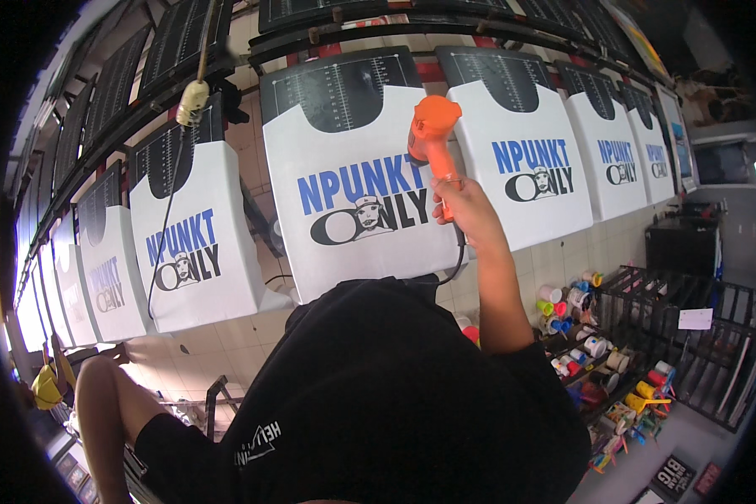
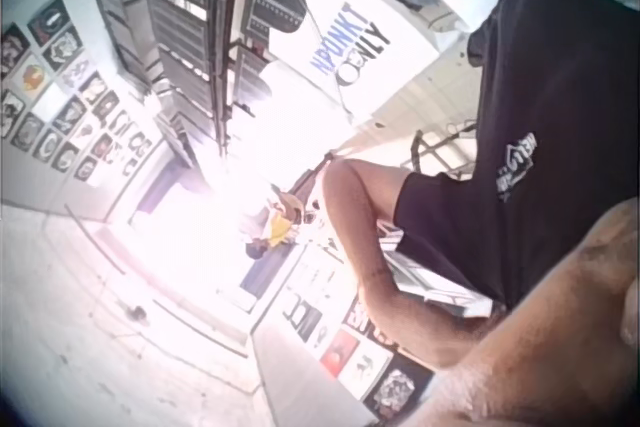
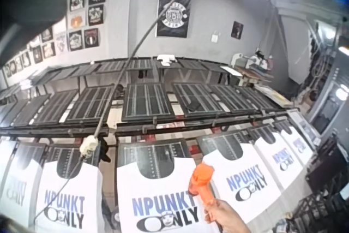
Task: The person uses a heat gun to dry the ink on several screen-printed white tank tops arranged on a rack.
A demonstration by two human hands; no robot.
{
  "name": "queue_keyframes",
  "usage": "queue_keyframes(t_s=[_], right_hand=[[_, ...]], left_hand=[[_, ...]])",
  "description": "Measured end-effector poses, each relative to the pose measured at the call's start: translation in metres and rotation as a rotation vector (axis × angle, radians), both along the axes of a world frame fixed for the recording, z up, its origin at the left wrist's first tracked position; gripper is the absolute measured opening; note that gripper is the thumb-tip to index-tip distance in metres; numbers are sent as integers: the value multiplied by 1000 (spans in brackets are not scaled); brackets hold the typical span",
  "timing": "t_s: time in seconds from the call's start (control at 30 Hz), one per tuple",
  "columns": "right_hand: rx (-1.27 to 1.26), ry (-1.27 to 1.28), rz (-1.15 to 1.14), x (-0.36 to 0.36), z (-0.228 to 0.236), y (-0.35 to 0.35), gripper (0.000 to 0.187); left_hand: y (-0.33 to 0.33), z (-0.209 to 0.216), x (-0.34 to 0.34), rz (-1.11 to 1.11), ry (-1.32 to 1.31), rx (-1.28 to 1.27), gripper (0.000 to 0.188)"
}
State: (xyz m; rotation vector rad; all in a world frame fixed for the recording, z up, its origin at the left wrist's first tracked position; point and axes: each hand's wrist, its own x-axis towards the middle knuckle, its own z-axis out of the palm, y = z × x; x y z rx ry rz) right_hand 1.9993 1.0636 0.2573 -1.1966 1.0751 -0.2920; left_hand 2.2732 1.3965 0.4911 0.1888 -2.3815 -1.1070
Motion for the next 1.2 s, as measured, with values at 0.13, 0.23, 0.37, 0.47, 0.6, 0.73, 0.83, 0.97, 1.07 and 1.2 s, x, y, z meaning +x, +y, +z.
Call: queue_keyframes(t_s=[0.13,0.23,0.37,0.47,0.6,0.73,0.83,0.97,1.07,1.2], right_hand=[[-4,49,-20,-9,7,5,33],[-14,37,55,0,4,9,34],[-8,60,76,-9,10,10,34],[-24,69,134,-9,11,11,34],[-43,80,198,-10,15,3,37],[-43,94,210,-12,20,0,38],[-16,102,225,-15,21,-10,38],[-13,149,204,-18,24,-18,36],[8,152,206,-15,33,-17,37],[29,87,161,-14,27,-15,36]], left_hand=[[-58,-13,2,-144,76,30,30],[-125,-60,-70,165,121,161,19],[-158,-77,-204,320,732,-99,24],[-152,-57,-273,-2,635,-186,22],[-147,-30,-267,-112,399,-73,26],[-134,-27,-264,-186,523,87,29],[-127,-30,-259,-254,772,322,31],[-153,-82,-257,84,599,535,45],[-173,-129,-263,-218,-13,705,78],[-176,-140,-225,-383,-26,747,87]])
